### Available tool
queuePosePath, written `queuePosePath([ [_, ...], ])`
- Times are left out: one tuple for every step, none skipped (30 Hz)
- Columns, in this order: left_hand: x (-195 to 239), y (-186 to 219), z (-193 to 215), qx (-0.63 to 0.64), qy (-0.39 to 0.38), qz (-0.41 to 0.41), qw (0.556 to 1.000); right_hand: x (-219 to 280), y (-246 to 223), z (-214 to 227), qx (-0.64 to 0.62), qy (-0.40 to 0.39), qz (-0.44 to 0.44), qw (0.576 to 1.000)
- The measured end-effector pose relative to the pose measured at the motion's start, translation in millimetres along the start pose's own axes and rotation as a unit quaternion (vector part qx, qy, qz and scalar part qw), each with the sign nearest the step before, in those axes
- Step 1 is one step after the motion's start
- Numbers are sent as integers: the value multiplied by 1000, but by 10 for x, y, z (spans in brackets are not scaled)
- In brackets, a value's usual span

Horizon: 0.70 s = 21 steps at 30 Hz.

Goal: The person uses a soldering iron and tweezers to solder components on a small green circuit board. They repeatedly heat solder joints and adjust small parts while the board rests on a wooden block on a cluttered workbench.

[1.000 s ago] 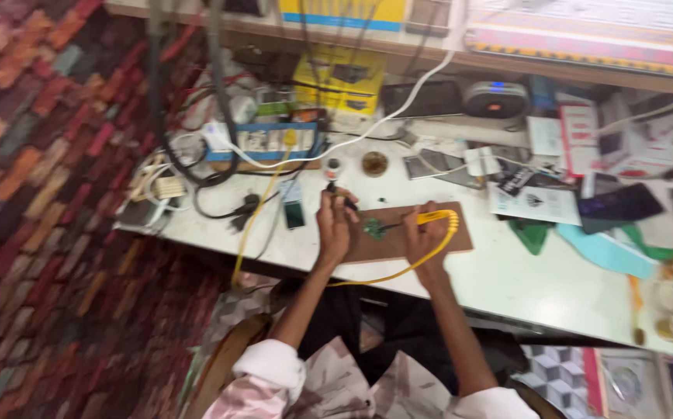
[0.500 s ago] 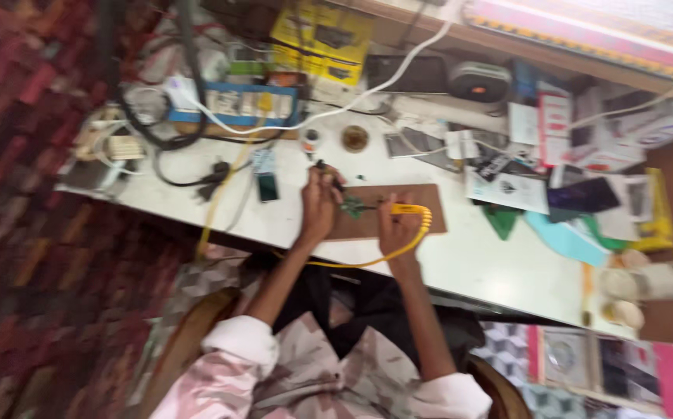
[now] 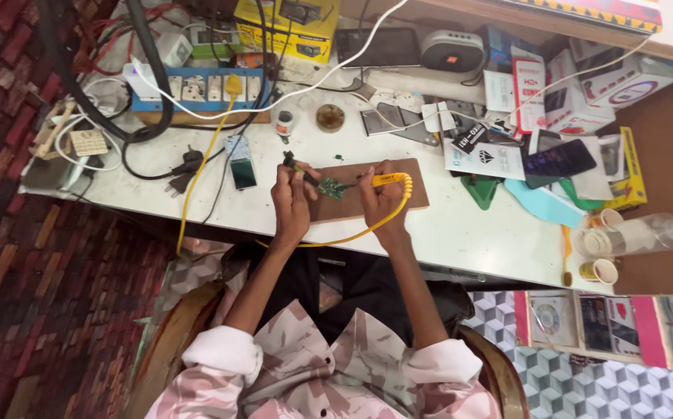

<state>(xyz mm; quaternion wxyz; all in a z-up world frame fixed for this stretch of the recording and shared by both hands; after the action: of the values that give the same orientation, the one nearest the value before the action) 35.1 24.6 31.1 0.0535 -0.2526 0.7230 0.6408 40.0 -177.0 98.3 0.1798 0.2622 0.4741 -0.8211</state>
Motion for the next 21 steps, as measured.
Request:
queuePosePath([
  [-55,40,-20,9,-10,-12,1000,-17,-9,-2,-2,-3,2,1000],
  [-108,79,-53,18,-19,-23,999,-22,-20,8,-5,-6,4,1000],
  [-163,113,-93,29,-29,-34,999,-35,-28,15,-6,-9,6,1000],
  [-204,138,-118,16,-39,-38,998,-29,-10,-10,-11,-23,-11,1000],
  [-276,168,-170,6,-49,-46,998,-53,10,-24,-13,-35,-24,999],
  [-352,195,-212,-4,-59,-53,997,-100,38,-54,-16,-47,-38,998],
  [-377,183,-249,-6,-71,-43,997,-107,7,-35,-17,-42,-21,999],
  [-410,166,-274,-8,-83,-33,996,-119,-18,-29,-18,-38,-5,999],
  [-430,144,-319,-10,-96,-24,995,-124,-37,2,-18,-32,11,999],
  [-420,133,-390,-15,-119,-21,993,-118,7,24,-26,-35,-5,999],
  [-406,122,-432,-21,-140,-18,990,-120,45,15,-36,-39,-21,998],
  [-393,111,-472,-28,-162,-15,986,-119,80,10,-46,-43,-38,997],
  [-407,97,-497,-41,-173,-12,984,-156,89,0,-40,-46,-38,997],
  [-400,82,-522,-55,-185,-8,981,-184,96,-8,-35,-50,-39,997],
  [-353,50,-545,-68,-197,0,978,-169,110,-7,-28,-56,-44,997],
  [-346,38,-517,-85,-180,-4,980,-168,95,-2,-38,-54,-32,997],
  [-333,26,-494,-101,-165,-7,981,-151,80,4,-46,-50,-23,997],
  [-327,17,-471,-117,-150,-10,982,-141,65,13,-54,-46,-13,997],
  [-336,28,-443,-90,-141,-11,986,-150,78,-16,-52,-52,-19,997],
  [-356,39,-418,-62,-133,-13,989,-162,91,-45,-50,-58,-26,997],
  [-353,42,-408,-34,-125,-12,992,-154,113,-56,-46,-66,-34,996],
])
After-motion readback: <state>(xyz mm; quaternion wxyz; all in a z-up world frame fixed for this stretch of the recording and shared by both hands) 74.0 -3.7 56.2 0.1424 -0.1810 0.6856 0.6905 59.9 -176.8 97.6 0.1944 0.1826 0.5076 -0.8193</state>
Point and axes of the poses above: each hand's wrist, its own x-axis away from the middle knuckle, its own z-axis out of the back of the hand, y = z × x, the point moved 10 cm from there along -x, towards the middle knuckle
